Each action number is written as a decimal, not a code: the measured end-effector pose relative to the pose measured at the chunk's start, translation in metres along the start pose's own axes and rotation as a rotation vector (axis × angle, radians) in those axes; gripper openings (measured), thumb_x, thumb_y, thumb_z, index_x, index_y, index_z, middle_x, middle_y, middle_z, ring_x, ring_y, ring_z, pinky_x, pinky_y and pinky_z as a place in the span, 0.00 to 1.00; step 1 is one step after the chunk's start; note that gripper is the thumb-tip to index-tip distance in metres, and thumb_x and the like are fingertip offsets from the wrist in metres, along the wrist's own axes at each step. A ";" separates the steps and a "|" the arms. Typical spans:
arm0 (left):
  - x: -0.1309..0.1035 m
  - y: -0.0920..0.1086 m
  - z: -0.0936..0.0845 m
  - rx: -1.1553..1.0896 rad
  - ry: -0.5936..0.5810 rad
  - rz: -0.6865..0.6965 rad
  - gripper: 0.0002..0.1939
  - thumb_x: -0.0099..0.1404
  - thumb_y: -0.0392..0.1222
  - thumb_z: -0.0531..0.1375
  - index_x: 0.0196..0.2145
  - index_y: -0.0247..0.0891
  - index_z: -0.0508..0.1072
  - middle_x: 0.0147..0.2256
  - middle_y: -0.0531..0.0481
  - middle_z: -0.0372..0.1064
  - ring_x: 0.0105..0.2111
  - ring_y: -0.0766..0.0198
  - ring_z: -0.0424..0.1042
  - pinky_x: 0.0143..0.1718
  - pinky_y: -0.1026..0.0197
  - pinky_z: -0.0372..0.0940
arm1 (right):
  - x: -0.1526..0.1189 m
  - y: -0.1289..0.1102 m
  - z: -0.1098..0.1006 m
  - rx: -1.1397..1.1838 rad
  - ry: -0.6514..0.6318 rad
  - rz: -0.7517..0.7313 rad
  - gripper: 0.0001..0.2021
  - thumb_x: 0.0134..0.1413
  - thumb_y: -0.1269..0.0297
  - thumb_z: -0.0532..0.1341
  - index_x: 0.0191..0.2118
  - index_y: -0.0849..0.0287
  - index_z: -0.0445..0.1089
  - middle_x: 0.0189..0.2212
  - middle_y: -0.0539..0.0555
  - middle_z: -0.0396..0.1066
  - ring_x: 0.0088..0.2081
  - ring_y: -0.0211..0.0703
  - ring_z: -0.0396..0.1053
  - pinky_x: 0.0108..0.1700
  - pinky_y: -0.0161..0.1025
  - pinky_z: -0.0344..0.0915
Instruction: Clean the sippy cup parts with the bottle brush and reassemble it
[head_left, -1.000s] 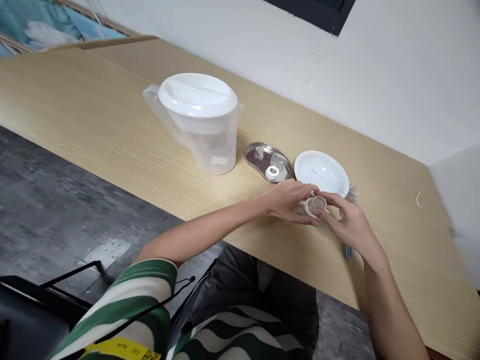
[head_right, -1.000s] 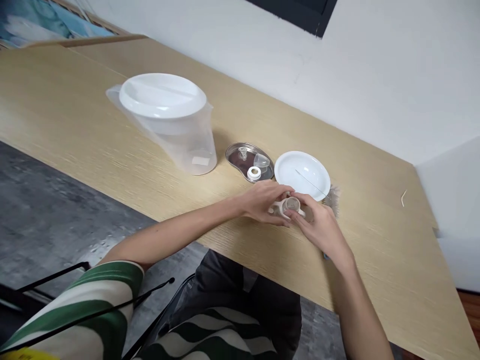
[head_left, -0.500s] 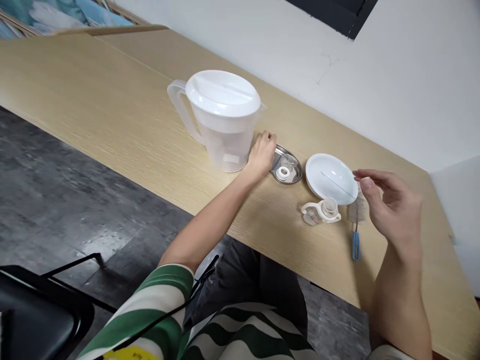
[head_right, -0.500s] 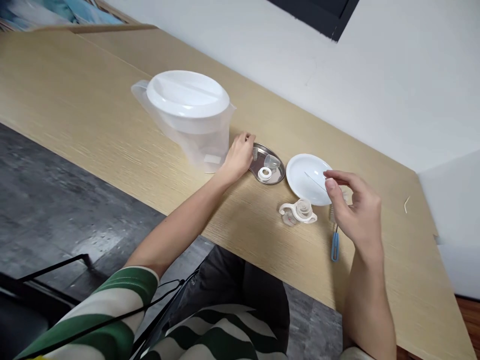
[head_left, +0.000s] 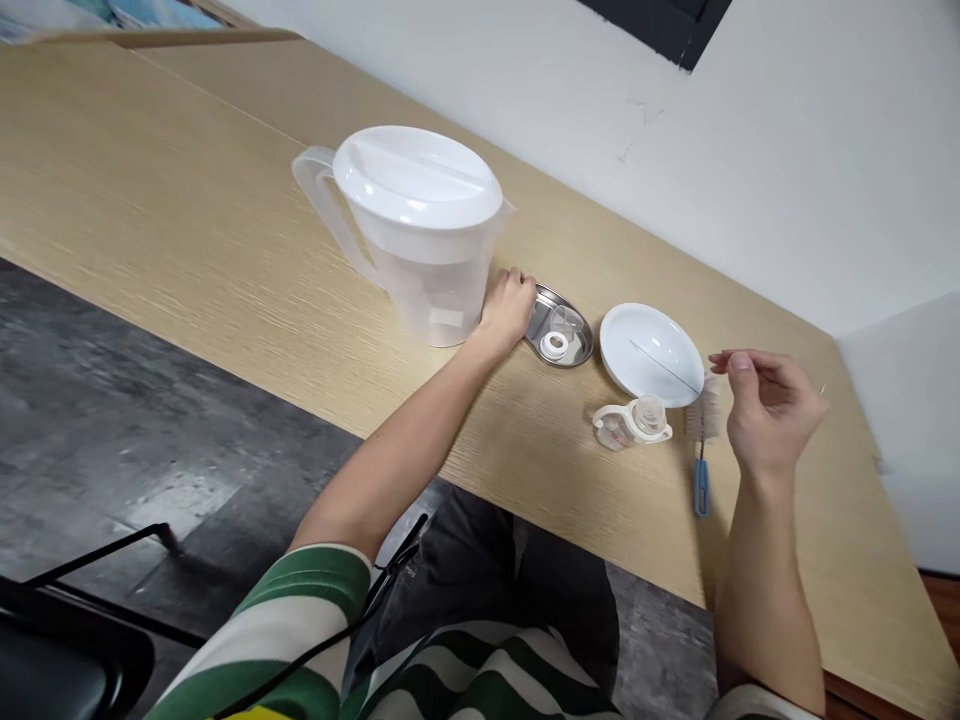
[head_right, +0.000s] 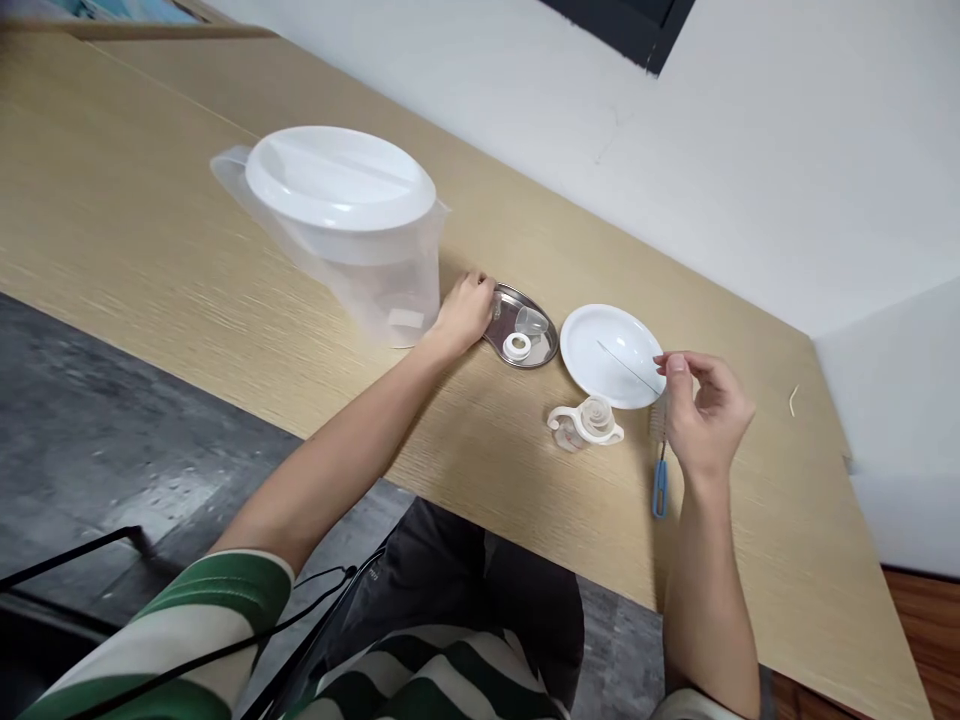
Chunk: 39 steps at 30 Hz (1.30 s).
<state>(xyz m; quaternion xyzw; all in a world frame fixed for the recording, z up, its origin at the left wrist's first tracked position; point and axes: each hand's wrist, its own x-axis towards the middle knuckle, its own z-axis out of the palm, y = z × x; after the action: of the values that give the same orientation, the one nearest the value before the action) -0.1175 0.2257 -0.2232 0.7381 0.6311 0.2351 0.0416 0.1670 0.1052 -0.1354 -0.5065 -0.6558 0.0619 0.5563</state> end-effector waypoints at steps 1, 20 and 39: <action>0.001 0.000 0.001 -0.002 0.001 -0.003 0.14 0.70 0.31 0.48 0.46 0.25 0.70 0.48 0.31 0.65 0.52 0.45 0.63 0.51 0.49 0.63 | 0.000 0.004 -0.002 0.000 0.015 0.016 0.09 0.58 0.57 0.63 0.35 0.58 0.73 0.31 0.53 0.75 0.34 0.45 0.74 0.42 0.49 0.72; -0.015 0.020 -0.040 -0.648 -0.176 0.127 0.15 0.60 0.49 0.65 0.38 0.35 0.74 0.42 0.43 0.75 0.40 0.58 0.74 0.46 0.56 0.70 | -0.013 0.153 -0.095 -0.422 0.541 0.083 0.08 0.48 0.59 0.58 0.27 0.58 0.67 0.22 0.57 0.69 0.22 0.51 0.70 0.23 0.44 0.63; -0.015 0.012 -0.030 -0.378 -0.336 0.169 0.21 0.49 0.49 0.72 0.39 0.38 0.76 0.39 0.48 0.75 0.40 0.57 0.73 0.46 0.54 0.68 | -0.025 0.147 -0.086 -0.574 0.375 0.085 0.10 0.52 0.57 0.57 0.28 0.57 0.70 0.24 0.58 0.73 0.26 0.45 0.68 0.32 0.41 0.64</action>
<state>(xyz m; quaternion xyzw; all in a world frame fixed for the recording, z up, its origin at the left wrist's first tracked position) -0.1199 0.2019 -0.1966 0.7959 0.4964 0.2255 0.2632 0.3193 0.1164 -0.2149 -0.6720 -0.5111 -0.1962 0.4987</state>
